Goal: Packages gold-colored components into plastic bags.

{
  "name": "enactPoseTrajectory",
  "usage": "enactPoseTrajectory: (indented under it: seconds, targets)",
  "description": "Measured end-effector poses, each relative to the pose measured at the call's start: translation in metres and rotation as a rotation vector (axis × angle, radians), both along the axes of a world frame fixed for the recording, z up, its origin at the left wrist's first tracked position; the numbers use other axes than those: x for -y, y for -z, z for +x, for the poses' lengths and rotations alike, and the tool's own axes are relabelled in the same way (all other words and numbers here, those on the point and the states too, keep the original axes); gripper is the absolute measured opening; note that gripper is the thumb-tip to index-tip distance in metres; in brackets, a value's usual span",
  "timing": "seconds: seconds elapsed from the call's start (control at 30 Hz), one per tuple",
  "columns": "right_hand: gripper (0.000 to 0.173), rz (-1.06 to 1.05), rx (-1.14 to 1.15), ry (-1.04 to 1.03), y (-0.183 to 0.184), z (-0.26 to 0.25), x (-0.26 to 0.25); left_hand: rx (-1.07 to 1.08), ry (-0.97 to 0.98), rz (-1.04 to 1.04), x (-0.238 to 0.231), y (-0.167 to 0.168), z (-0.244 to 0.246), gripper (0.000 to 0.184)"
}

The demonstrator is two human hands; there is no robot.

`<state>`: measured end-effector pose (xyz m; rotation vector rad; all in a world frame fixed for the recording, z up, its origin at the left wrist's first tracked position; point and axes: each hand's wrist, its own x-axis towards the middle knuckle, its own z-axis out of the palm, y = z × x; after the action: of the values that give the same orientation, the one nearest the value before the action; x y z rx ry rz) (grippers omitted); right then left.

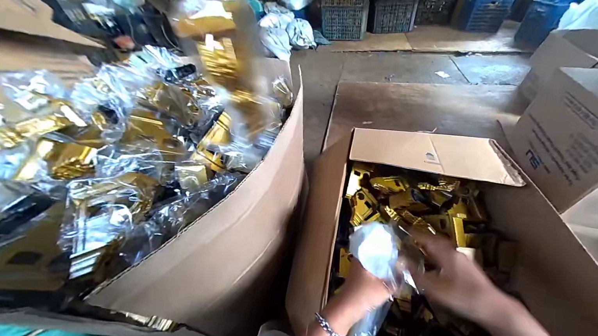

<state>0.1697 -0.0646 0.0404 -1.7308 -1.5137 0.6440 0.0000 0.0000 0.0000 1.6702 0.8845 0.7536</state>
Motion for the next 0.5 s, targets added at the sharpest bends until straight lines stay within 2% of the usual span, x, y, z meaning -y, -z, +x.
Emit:
enactPoseTrajectory:
  seconds: [0.03, 0.13, 0.2, 0.23, 0.3, 0.33, 0.37, 0.43, 0.5]
  targets:
    - [0.044, -0.065, -0.105, -0.002, 0.012, -0.005, 0.0, 0.016, 0.013, 0.055, 0.001, 0.004, 0.004, 0.05]
    - [0.011, 0.016, -0.441, 0.133, 0.033, -0.006, 0.009, 0.121, 0.039, 0.075, 0.006, 0.011, 0.012, 0.063]
    - [0.01, -0.045, -0.654, 0.126, 0.035, 0.002, 0.018, 0.25, 0.099, -0.132, 0.008, 0.006, 0.011, 0.069]
    - [0.011, -0.057, -0.706, 0.117, 0.037, 0.005, 0.022, 0.31, 0.15, -0.309, 0.01, -0.002, 0.008, 0.064]
    - [0.007, -0.042, -0.68, 0.114, 0.037, 0.007, 0.027, 0.297, 0.229, -0.534, 0.011, -0.018, 0.006, 0.032]
    - [0.008, -0.029, -0.67, 0.113, 0.036, 0.006, 0.029, 0.219, 0.195, -0.529, 0.01, -0.022, 0.006, 0.021]
    - [0.014, -0.024, -0.692, 0.117, 0.035, 0.005, 0.031, 0.103, 0.095, -0.422, 0.006, -0.024, 0.006, 0.023]
    - [0.027, -0.005, -0.776, 0.165, 0.035, 0.005, 0.031, -0.093, -0.171, -0.083, -0.012, -0.018, 0.006, 0.038]
    - [0.032, 0.035, -0.712, 0.265, 0.035, 0.0, 0.03, -0.039, -0.202, -0.017, -0.025, -0.008, 0.006, 0.045]
